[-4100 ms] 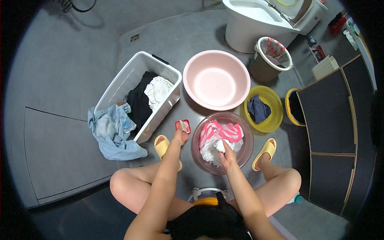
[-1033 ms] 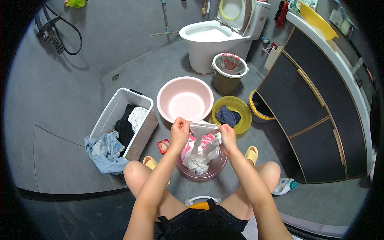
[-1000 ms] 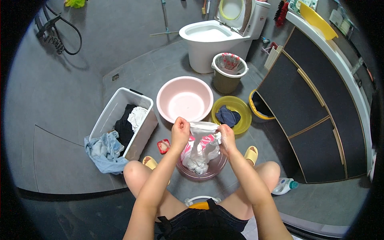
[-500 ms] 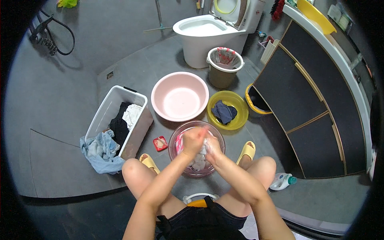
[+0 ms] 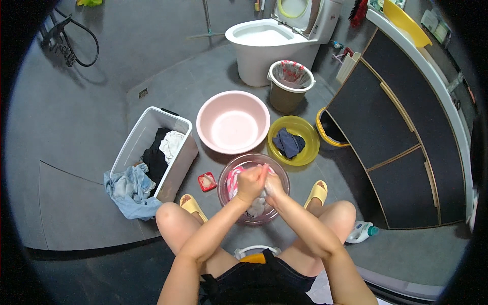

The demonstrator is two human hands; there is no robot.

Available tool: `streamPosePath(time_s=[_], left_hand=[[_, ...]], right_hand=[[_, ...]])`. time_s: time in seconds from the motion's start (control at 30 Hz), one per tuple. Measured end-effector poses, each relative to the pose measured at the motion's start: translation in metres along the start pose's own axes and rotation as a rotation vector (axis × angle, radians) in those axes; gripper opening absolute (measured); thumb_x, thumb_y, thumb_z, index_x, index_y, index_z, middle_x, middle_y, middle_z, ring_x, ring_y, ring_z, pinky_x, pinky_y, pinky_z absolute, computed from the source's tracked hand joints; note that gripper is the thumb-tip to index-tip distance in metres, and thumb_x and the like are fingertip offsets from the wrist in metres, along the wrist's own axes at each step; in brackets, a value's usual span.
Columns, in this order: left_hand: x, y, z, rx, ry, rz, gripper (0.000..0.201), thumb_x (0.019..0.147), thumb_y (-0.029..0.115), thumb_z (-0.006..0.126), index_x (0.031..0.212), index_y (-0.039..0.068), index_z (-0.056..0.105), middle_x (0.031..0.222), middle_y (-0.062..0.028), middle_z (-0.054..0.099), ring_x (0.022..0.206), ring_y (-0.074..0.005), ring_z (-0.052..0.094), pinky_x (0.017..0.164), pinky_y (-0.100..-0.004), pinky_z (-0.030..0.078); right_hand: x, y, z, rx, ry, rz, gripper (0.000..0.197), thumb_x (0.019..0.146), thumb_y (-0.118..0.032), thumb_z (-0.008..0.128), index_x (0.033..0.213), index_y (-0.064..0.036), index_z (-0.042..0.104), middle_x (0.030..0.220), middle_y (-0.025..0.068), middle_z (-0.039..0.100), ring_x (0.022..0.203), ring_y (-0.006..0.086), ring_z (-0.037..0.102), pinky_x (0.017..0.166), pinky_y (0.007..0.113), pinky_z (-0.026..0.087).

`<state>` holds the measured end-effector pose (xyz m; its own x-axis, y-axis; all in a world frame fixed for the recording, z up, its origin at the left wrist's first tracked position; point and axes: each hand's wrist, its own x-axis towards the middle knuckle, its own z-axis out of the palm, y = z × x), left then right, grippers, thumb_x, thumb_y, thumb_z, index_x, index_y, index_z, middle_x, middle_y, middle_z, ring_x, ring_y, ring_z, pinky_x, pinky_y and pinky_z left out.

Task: The person hand-washes laundry by applying soap and scrubbing clothes in a basin, then takes additional clothing from a storage bin and scrubs it in the basin.

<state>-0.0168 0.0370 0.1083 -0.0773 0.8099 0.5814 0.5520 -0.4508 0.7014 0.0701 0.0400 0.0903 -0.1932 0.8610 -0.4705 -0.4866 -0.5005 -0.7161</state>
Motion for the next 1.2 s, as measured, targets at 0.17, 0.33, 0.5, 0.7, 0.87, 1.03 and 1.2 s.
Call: streamPosePath(time_s=[0.17, 0.33, 0.5, 0.7, 0.87, 1.03, 1.2], left_hand=[[0.021, -0.033, -0.026, -0.182, 0.102, -0.653, 0.040, 0.085, 0.026, 0.052, 0.055, -0.001, 0.052, 0.044, -0.0073, 0.040, 0.045, -0.0112, 0.030, 0.042, -0.0302, 0.028], [0.019, -0.027, -0.031, -0.425, 0.066, -0.692, 0.032, 0.082, 0.023, 0.057, 0.059, 0.001, 0.055, 0.051, 0.0028, 0.045, 0.049, -0.0049, 0.035, 0.043, -0.0244, 0.029], [0.010, -0.017, -0.034, -0.503, -0.315, -0.599, 0.016, 0.077, 0.016, 0.063, 0.071, 0.001, 0.059, 0.063, 0.0017, 0.056, 0.059, -0.0028, 0.046, 0.053, -0.0185, 0.037], [0.017, -0.003, -0.042, -0.663, -0.380, -1.002, 0.020, 0.068, 0.010, 0.069, 0.081, 0.004, 0.054, 0.069, -0.0007, 0.058, 0.062, -0.0088, 0.055, 0.058, -0.0219, 0.045], [0.016, -0.027, -0.047, -0.492, -0.585, -1.029, 0.010, 0.071, 0.006, 0.059, 0.077, 0.003, 0.053, 0.067, -0.0030, 0.054, 0.061, -0.0106, 0.055, 0.054, -0.0240, 0.050], [0.018, -0.037, -0.044, -0.544, -0.165, -1.075, 0.003, 0.075, 0.005, 0.049, 0.072, 0.004, 0.050, 0.067, -0.0037, 0.053, 0.059, -0.0121, 0.055, 0.054, -0.0250, 0.049], [0.013, -0.032, -0.037, -0.844, -0.088, -0.967, 0.009, 0.077, 0.014, 0.045, 0.075, 0.006, 0.048, 0.062, 0.0005, 0.047, 0.053, -0.0088, 0.045, 0.047, -0.0230, 0.039]], right_hand=[[-0.019, -0.021, 0.026, -0.177, 0.021, 0.023, 0.029, 0.086, -0.032, 0.049, 0.093, -0.0046, 0.057, 0.082, 0.0031, 0.058, 0.067, 0.0096, 0.055, 0.059, 0.024, 0.044], [0.001, -0.032, -0.009, -0.183, 0.159, 0.112, 0.040, 0.082, -0.042, 0.052, 0.080, -0.0013, 0.054, 0.072, 0.0049, 0.053, 0.060, 0.0120, 0.053, 0.055, 0.025, 0.046], [-0.005, -0.035, -0.001, -0.108, -0.030, 0.193, 0.035, 0.082, -0.036, 0.054, 0.083, -0.0007, 0.056, 0.075, 0.0055, 0.056, 0.064, 0.0118, 0.055, 0.057, 0.024, 0.045], [-0.007, -0.041, -0.007, -0.300, -0.095, 0.082, 0.017, 0.080, -0.018, 0.056, 0.083, -0.0011, 0.059, 0.074, 0.0047, 0.060, 0.061, 0.0113, 0.057, 0.053, 0.022, 0.045], [-0.008, -0.047, -0.007, -0.916, -0.109, -0.129, 0.025, 0.075, -0.024, 0.061, 0.076, 0.0004, 0.062, 0.071, 0.0036, 0.059, 0.064, 0.0117, 0.056, 0.055, 0.025, 0.042], [-0.005, -0.045, -0.016, -1.152, -0.005, -0.555, 0.025, 0.073, -0.023, 0.063, 0.079, 0.0014, 0.062, 0.065, 0.0017, 0.057, 0.058, 0.0094, 0.052, 0.054, 0.023, 0.041], [0.003, -0.041, -0.026, -0.404, -0.070, -0.116, 0.009, 0.073, -0.014, 0.060, 0.074, -0.0051, 0.056, 0.071, 0.0018, 0.056, 0.061, 0.0078, 0.051, 0.053, 0.021, 0.040]])
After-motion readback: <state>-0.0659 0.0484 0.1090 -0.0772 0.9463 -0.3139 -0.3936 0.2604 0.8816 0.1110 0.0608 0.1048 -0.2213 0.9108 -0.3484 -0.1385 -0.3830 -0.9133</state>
